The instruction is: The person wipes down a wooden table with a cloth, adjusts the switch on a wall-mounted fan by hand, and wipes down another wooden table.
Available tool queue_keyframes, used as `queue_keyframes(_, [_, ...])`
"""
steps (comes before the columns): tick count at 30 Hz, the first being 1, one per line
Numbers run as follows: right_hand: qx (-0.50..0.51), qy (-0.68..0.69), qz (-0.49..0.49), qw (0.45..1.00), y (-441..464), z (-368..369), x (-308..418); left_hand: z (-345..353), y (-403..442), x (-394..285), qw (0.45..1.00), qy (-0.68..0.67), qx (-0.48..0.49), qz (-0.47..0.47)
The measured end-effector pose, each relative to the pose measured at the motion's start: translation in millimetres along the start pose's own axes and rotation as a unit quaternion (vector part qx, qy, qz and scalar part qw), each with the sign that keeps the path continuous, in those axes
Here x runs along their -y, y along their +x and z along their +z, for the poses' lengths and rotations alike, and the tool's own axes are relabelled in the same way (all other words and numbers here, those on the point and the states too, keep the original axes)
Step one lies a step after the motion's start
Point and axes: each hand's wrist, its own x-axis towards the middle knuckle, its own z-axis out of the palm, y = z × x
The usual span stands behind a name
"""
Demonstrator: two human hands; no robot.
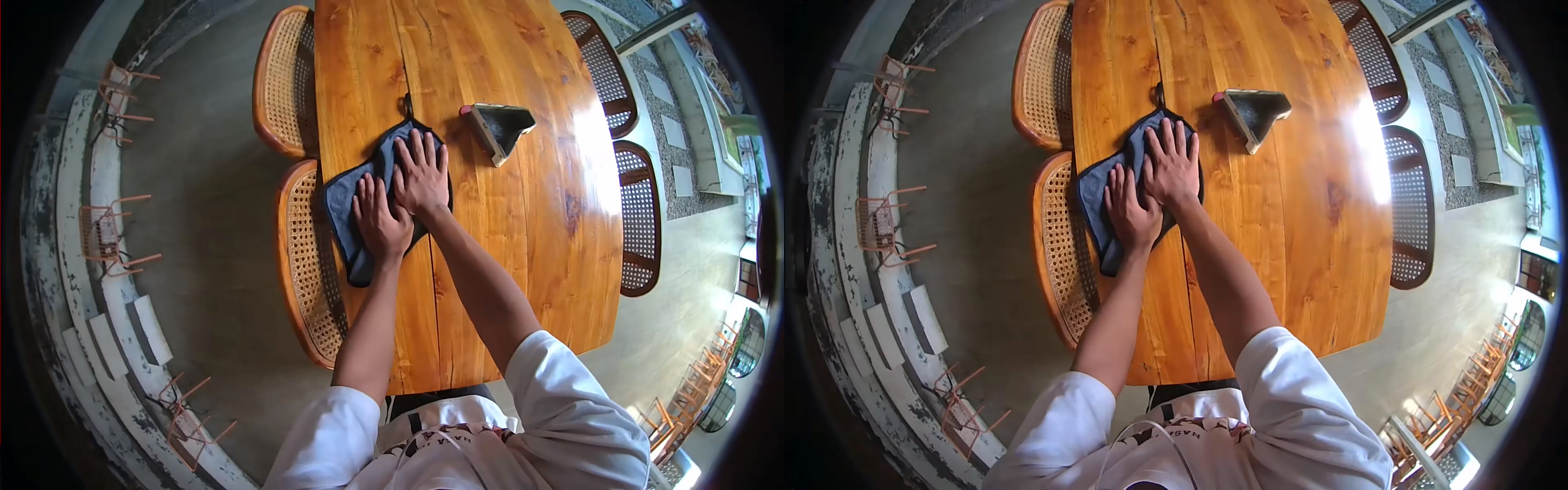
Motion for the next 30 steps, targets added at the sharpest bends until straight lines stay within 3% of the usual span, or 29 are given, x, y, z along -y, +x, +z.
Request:
queue_keyframes(4, [0.001,0.008,-0.052,0.999,-16,5,-15,-8,-8,-1,0.999,-0.009,0.003,0.048])
queue_keyframes(6, [0.054,0.037,-0.064,0.996,-50,-7,-24,-19,-31,2,0.993,-0.021,0.049,0.101])
queue_keyframes(11, [0.106,0.02,-0.022,0.994,-199,-47,6,-80,-150,-5,0.969,0.005,0.168,0.179])
queue_keyframes(13, [0.076,0.022,-0.011,0.997,-273,-42,19,-98,-213,4,0.959,0.0,0.192,0.207])
queue_keyframes(15, [0.124,0.028,0.012,0.992,-342,-55,34,-124,-266,9,0.931,0.041,0.284,0.227])
queue_keyframes(20, [0.117,0.018,0.151,0.981,-464,-80,73,-165,-334,21,0.881,-0.02,0.333,0.336])
queue_keyframes(24, [0.145,-0.005,0.304,0.942,-471,-92,79,-160,-332,8,0.851,0.079,0.392,0.341])
queue_keyframes(30, [0.12,0.063,0.519,0.844,-469,-129,-7,-114,-313,-59,0.755,0.06,0.491,0.431])
